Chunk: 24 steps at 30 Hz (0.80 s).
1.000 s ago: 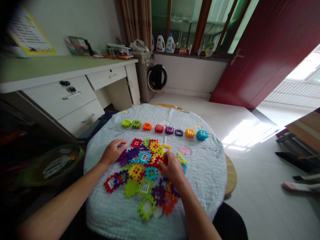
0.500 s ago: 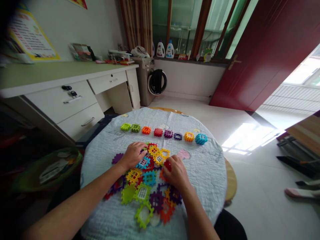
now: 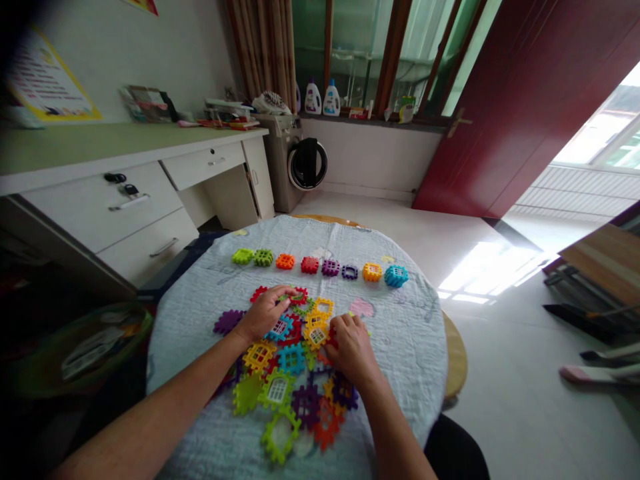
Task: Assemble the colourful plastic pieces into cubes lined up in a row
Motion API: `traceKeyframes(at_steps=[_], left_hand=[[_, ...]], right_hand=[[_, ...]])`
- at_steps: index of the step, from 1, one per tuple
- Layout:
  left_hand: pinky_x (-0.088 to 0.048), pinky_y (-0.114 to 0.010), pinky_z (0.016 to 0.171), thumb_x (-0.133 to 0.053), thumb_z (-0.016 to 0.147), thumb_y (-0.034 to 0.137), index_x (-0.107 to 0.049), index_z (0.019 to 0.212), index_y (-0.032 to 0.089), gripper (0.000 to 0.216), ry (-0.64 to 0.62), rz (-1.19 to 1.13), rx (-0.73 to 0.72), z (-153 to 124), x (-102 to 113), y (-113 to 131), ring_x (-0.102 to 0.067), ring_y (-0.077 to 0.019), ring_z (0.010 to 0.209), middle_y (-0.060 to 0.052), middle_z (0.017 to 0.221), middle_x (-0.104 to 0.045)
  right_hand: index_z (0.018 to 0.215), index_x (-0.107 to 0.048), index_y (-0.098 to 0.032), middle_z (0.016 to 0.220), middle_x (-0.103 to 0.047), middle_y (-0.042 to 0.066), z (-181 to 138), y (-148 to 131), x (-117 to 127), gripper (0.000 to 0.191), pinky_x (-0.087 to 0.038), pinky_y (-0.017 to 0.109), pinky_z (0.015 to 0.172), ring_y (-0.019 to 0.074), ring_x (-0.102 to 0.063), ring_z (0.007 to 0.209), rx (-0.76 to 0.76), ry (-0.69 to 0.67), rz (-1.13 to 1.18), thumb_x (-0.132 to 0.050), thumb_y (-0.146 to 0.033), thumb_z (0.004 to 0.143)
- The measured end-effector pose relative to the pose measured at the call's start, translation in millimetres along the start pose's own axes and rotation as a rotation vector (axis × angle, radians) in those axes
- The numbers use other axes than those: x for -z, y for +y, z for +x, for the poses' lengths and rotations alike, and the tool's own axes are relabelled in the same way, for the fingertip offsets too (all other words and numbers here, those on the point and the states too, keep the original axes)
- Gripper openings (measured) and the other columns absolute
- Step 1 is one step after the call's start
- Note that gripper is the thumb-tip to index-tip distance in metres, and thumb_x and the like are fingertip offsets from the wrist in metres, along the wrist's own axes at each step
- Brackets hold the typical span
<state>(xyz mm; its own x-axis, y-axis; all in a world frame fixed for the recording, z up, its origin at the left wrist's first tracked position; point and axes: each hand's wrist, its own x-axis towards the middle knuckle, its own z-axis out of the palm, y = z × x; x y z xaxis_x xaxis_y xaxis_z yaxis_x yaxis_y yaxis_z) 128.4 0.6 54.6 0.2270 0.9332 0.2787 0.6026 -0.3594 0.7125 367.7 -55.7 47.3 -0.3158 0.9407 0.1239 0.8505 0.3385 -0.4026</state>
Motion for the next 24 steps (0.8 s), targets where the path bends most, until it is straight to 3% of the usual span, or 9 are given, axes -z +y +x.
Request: traceKeyframes(at_steps=[5,8,10,14,18,24], left_hand=[[-0.044,-0.044,0.099,-0.050,0.082,0.032,-0.066,0.091,0.021,0.022,0.162,0.301,0.024,-9.5,48.3,-54.6,-0.059,-0.0260,0.104,-0.008,0.106,-0.068],[-0.044,-0.045,0.102,-0.051,0.083,0.041,-0.066,0.093,0.020,0.028,0.199,0.336,0.079,-23.6,67.4,-90.0,-0.059,-0.0272,0.109,-0.010,0.110,-0.067],[-0.045,-0.043,0.101,-0.049,0.084,0.044,-0.066,0.092,0.020,0.030,0.194,0.300,0.107,-32.5,71.6,-104.5,-0.060,-0.0258,0.108,-0.010,0.108,-0.068],[-0.046,-0.040,0.099,-0.046,0.087,0.046,-0.066,0.091,0.020,0.033,0.223,0.240,0.125,-42.1,69.7,-109.0,-0.062,-0.0238,0.104,-0.009,0.105,-0.070],[-0.049,-0.038,0.094,-0.044,0.087,0.047,-0.066,0.090,0.020,0.035,0.270,0.203,0.156,-44.3,70.2,-101.9,-0.064,-0.0233,0.099,-0.008,0.100,-0.071],[-0.049,-0.037,0.088,-0.045,0.085,0.042,-0.065,0.083,0.020,0.030,0.283,0.216,0.158,-46.0,72.1,-99.5,-0.064,-0.0232,0.091,-0.007,0.091,-0.071]], right_hand=[[0.116,-0.057,-0.021,0.109,-0.056,0.009,-1.0,15.2,-6.1,0.045,-0.042,0.041,0.092,0.0268,-0.051,0.103,-0.037,0.143,0.117,-0.068,-0.025,0.073],[0.124,-0.053,-0.019,0.117,-0.053,0.011,3.5,20.5,-6.9,0.053,-0.041,0.044,0.099,0.0286,-0.048,0.115,-0.082,0.240,0.208,-0.068,-0.029,0.073],[0.121,-0.055,-0.020,0.115,-0.053,0.009,10.9,17.5,-4.1,0.049,-0.042,0.043,0.099,0.0271,-0.050,0.114,-0.092,0.251,0.260,-0.066,-0.030,0.074],[0.115,-0.057,-0.022,0.111,-0.053,0.006,38.6,-6.6,4.6,0.041,-0.047,0.035,0.090,0.0205,-0.056,0.101,-0.011,0.149,0.325,-0.064,-0.023,0.074],[0.114,-0.059,-0.019,0.107,-0.054,0.007,78.3,-36.7,2.4,0.044,-0.046,0.032,0.087,0.0182,-0.055,0.096,0.092,-0.011,0.232,-0.066,-0.013,0.071],[0.117,-0.061,-0.016,0.110,-0.058,0.010,126.5,-49.1,-23.8,0.052,-0.042,0.036,0.090,0.0238,-0.053,0.101,0.127,-0.155,-0.053,-0.078,-0.026,0.068]])
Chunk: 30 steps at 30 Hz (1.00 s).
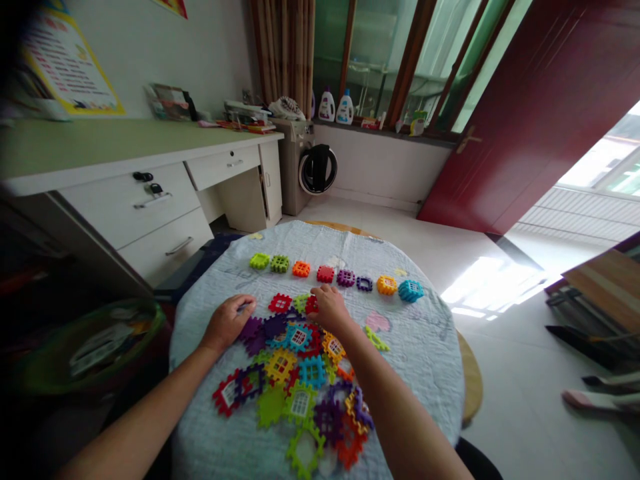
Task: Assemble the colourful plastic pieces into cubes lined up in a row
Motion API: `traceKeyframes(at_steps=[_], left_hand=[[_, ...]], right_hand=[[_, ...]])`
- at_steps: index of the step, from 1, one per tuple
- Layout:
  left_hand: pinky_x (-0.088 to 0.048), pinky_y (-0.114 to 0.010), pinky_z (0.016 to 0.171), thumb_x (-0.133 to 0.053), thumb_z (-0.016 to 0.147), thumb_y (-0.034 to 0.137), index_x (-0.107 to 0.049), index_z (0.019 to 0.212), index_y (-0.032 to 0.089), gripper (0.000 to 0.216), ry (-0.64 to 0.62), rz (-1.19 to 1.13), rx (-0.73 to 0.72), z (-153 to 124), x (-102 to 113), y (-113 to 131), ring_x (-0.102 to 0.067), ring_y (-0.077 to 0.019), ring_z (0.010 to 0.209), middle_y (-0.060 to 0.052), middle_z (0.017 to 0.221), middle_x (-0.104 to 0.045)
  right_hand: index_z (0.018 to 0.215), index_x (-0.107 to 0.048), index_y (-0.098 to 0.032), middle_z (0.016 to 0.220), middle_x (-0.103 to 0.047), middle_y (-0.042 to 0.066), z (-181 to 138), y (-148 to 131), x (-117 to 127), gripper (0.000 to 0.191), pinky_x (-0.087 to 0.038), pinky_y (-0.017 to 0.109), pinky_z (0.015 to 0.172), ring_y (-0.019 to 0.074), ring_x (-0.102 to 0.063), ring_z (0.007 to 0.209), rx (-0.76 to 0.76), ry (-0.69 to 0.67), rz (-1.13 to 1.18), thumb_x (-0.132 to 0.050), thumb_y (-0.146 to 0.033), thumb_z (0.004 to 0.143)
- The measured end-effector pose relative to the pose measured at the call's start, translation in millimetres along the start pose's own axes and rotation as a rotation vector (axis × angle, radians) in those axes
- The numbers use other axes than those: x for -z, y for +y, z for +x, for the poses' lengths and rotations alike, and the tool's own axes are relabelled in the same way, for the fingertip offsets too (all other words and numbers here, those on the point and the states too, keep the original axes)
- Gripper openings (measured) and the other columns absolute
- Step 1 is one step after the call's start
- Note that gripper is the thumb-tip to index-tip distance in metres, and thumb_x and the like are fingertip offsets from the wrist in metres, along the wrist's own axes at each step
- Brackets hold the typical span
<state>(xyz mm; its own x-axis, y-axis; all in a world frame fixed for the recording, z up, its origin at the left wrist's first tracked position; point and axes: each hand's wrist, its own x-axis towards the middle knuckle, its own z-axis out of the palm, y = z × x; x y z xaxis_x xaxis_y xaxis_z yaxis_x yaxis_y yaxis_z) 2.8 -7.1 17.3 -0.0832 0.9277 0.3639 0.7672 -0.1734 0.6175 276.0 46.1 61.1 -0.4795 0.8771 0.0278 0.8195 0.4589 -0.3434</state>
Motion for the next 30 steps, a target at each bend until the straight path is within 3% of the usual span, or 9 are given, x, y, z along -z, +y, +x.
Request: traceKeyframes(at_steps=[8,14,18,26,30], left_hand=[[-0.049,-0.037,0.087,-0.047,0.083,0.038,-0.064,0.081,0.019,0.026,0.021,-0.008,-0.001,0.4,-1.7,-0.4,-0.064,-0.0234,0.088,-0.007,0.087,-0.069],[-0.048,-0.036,0.085,-0.048,0.083,0.034,-0.064,0.080,0.019,0.022,0.029,-0.002,-0.009,-0.6,-0.7,0.9,-0.063,-0.0226,0.087,-0.006,0.086,-0.069],[-0.049,-0.036,0.085,-0.048,0.081,0.031,-0.064,0.079,0.019,0.020,0.039,-0.005,-0.010,-0.5,-0.6,2.0,-0.063,-0.0224,0.086,-0.006,0.084,-0.069],[-0.049,-0.036,0.086,-0.049,0.080,0.029,-0.064,0.079,0.019,0.018,0.037,-0.003,-0.016,-0.6,-0.6,1.8,-0.063,-0.0219,0.086,-0.006,0.085,-0.069],[-0.049,-0.036,0.084,-0.048,0.079,0.028,-0.064,0.079,0.019,0.018,0.034,0.001,-0.017,-0.6,-0.5,1.8,-0.063,-0.0223,0.086,-0.005,0.084,-0.068]], right_hand=[[0.116,-0.059,-0.014,0.114,-0.055,0.011,6.6,8.3,-4.2,0.053,-0.040,0.032,0.092,0.0225,-0.052,0.105,-0.034,-0.058,0.040,-0.078,-0.029,0.069],[0.098,-0.064,-0.013,0.100,-0.056,0.008,10.2,8.5,-0.3,0.034,-0.040,0.031,0.086,0.0204,-0.053,0.094,0.024,-0.070,0.000,-0.075,-0.024,0.068],[0.103,-0.063,-0.015,0.103,-0.055,0.008,13.7,8.6,-3.1,0.038,-0.040,0.031,0.085,0.0207,-0.051,0.096,0.042,-0.028,-0.010,-0.075,-0.026,0.068],[0.115,-0.063,-0.020,0.107,-0.057,0.009,16.9,11.9,-7.4,0.052,-0.038,0.032,0.085,0.0237,-0.050,0.099,0.024,-0.083,-0.107,-0.076,-0.036,0.067],[0.110,-0.064,-0.017,0.103,-0.060,0.009,18.6,11.2,-9.0,0.046,-0.038,0.032,0.083,0.0229,-0.051,0.094,0.033,-0.100,-0.129,-0.073,-0.036,0.069]])
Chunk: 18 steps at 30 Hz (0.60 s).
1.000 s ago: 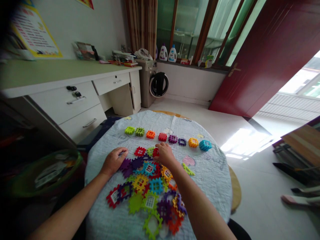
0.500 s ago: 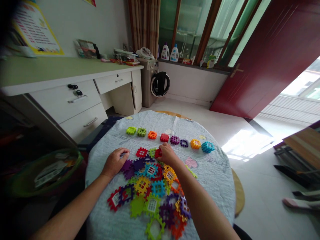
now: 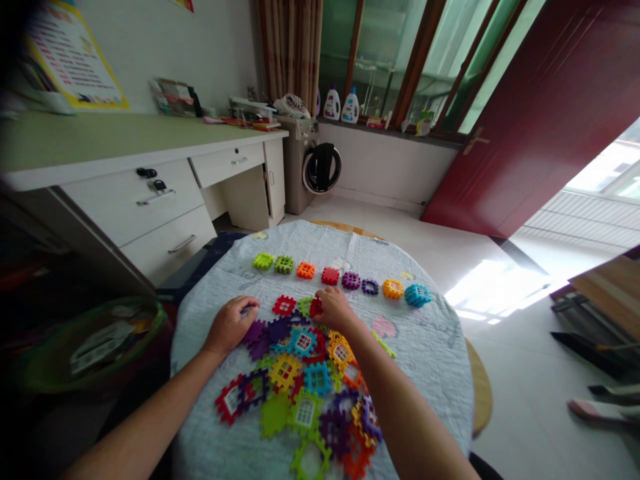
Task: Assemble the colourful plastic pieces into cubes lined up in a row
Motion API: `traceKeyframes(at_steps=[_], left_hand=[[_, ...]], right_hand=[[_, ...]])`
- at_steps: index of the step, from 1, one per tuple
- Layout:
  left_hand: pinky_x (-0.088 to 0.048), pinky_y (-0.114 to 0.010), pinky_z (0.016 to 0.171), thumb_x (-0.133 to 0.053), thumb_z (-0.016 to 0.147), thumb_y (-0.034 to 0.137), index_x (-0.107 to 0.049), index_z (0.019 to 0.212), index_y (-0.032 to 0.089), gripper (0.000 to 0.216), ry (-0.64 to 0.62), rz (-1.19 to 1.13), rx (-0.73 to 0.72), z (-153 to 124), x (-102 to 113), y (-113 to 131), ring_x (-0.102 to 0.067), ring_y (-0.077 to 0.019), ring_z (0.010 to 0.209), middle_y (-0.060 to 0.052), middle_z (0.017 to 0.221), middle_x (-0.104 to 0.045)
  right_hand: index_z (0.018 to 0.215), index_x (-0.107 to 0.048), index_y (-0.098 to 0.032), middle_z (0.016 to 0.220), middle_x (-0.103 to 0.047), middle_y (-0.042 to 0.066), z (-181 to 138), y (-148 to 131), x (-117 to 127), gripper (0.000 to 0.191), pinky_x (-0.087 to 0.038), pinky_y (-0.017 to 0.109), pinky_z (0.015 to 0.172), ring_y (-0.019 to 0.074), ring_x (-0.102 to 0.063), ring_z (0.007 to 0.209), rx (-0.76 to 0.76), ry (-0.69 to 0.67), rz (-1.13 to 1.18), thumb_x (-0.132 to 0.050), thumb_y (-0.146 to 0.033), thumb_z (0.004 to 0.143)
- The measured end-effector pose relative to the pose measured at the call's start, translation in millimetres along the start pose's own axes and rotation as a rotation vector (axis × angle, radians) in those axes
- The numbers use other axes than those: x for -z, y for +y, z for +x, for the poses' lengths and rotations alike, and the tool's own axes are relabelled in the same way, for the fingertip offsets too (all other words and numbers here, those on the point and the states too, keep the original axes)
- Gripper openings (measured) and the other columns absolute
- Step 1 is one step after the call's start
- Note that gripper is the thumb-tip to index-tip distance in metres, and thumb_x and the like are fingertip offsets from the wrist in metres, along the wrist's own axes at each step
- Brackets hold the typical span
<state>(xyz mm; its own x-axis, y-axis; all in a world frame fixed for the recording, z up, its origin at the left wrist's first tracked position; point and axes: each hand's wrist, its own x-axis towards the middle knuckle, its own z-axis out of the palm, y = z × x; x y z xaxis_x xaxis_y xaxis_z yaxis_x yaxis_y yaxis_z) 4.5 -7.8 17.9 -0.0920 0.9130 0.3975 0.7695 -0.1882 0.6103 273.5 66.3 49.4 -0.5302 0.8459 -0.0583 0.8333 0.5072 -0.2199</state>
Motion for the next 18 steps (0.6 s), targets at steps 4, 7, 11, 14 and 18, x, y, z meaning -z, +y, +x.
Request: traceKeyframes(at_steps=[4,7,11,14,18], left_hand=[[-0.048,-0.036,0.086,-0.048,0.079,0.028,-0.064,0.078,0.020,0.018,-0.002,0.004,-0.003,0.1,0.2,0.5,-0.063,-0.0221,0.086,-0.005,0.085,-0.068],[-0.048,-0.036,0.087,-0.049,0.080,0.029,-0.063,0.079,0.020,0.017,-0.004,0.001,0.006,0.1,0.3,0.7,-0.063,-0.0221,0.086,-0.005,0.085,-0.069],[-0.048,-0.037,0.087,-0.049,0.080,0.028,-0.063,0.080,0.020,0.017,-0.015,0.001,0.009,-0.2,0.5,0.1,-0.062,-0.0221,0.087,-0.006,0.087,-0.069],[-0.047,-0.037,0.087,-0.049,0.079,0.028,-0.063,0.080,0.020,0.016,-0.020,0.002,0.013,-0.2,0.8,0.1,-0.062,-0.0220,0.087,-0.006,0.087,-0.069],[-0.048,-0.037,0.087,-0.049,0.079,0.027,-0.063,0.079,0.020,0.015,-0.015,-0.004,0.020,0.0,1.1,1.4,-0.063,-0.0219,0.087,-0.005,0.085,-0.069]], right_hand=[[0.102,-0.065,-0.016,0.100,-0.061,0.009,2.1,-1.3,4.4,0.038,-0.038,0.032,0.084,0.0225,-0.052,0.093,0.007,0.032,-0.021,-0.071,-0.035,0.070],[0.107,-0.064,-0.017,0.105,-0.061,0.010,6.3,3.3,18.4,0.043,-0.037,0.033,0.086,0.0232,-0.052,0.096,-0.024,0.077,-0.012,-0.071,-0.035,0.069],[0.113,-0.062,-0.019,0.110,-0.060,0.009,18.6,20.7,48.0,0.046,-0.037,0.033,0.084,0.0242,-0.051,0.099,-0.114,0.154,-0.001,-0.069,-0.033,0.070],[0.115,-0.061,-0.020,0.113,-0.059,0.010,30.6,36.6,65.3,0.047,-0.037,0.034,0.084,0.0252,-0.050,0.101,-0.200,0.192,0.004,-0.068,-0.033,0.072],[0.118,-0.061,-0.020,0.116,-0.059,0.010,44.4,46.9,69.7,0.047,-0.037,0.034,0.083,0.0267,-0.049,0.104,-0.247,0.139,-0.014,-0.067,-0.033,0.072]])
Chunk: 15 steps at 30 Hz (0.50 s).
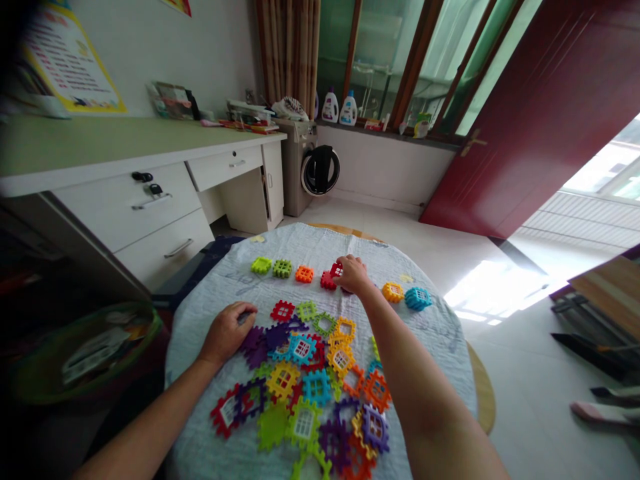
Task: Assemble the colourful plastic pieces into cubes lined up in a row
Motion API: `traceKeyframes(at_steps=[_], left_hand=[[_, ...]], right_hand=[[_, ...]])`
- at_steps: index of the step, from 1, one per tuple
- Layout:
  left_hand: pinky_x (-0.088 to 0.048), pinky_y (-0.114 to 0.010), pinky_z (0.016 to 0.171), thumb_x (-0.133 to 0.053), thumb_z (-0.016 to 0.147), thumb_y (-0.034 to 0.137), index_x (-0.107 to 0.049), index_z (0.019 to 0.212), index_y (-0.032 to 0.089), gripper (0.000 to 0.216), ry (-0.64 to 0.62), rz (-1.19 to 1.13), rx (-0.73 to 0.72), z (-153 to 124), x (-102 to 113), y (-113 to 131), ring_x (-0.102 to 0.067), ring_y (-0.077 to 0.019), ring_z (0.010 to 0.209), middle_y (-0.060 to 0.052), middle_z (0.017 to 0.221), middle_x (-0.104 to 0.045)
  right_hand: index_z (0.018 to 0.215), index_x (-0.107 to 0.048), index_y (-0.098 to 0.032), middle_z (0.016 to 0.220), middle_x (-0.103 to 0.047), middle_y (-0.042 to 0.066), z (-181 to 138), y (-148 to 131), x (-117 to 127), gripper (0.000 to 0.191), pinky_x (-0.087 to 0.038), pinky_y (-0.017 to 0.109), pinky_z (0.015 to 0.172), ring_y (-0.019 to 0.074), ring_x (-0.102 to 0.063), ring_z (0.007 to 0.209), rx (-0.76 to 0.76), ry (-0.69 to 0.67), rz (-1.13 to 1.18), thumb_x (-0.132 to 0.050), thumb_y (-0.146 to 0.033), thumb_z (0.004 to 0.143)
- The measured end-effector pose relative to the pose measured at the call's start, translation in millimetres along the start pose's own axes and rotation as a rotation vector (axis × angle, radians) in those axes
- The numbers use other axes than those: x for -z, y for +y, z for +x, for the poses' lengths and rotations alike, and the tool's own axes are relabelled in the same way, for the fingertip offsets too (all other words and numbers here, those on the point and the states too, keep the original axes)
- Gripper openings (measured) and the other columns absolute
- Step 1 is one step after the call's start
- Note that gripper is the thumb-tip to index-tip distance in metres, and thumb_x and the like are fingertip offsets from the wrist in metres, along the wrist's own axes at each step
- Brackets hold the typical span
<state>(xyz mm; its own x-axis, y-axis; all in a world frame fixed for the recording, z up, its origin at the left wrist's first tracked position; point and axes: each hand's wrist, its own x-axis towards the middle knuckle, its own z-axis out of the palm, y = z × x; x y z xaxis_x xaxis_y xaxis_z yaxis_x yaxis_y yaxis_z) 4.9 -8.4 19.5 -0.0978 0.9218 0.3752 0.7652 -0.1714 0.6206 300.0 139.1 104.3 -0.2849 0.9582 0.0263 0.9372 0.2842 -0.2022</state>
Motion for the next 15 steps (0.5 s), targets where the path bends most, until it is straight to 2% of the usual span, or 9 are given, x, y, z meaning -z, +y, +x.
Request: traceKeyframes(at_steps=[11,15], left_hand=[[-0.048,-0.036,0.085,-0.049,0.078,0.025,-0.062,0.077,0.021,0.014,0.015,0.012,0.007,-0.2,0.6,2.1,-0.063,-0.0218,0.085,-0.005,0.084,-0.068],[-0.048,-0.036,0.086,-0.049,0.078,0.025,-0.062,0.078,0.021,0.014,0.012,0.016,0.005,-0.6,-0.5,0.7,-0.063,-0.0220,0.086,-0.005,0.084,-0.068]], right_hand=[[0.115,-0.064,-0.020,0.117,-0.058,0.013,15.5,-10.2,-30.7,0.050,-0.037,0.037,0.084,0.0310,-0.048,0.108,0.009,-0.094,-0.009,-0.070,-0.038,0.070],[0.129,-0.055,-0.020,0.127,-0.052,0.014,9.1,-9.2,-31.2,0.065,-0.037,0.041,0.089,0.0326,-0.046,0.114,-0.019,-0.053,0.019,-0.071,-0.041,0.070]])
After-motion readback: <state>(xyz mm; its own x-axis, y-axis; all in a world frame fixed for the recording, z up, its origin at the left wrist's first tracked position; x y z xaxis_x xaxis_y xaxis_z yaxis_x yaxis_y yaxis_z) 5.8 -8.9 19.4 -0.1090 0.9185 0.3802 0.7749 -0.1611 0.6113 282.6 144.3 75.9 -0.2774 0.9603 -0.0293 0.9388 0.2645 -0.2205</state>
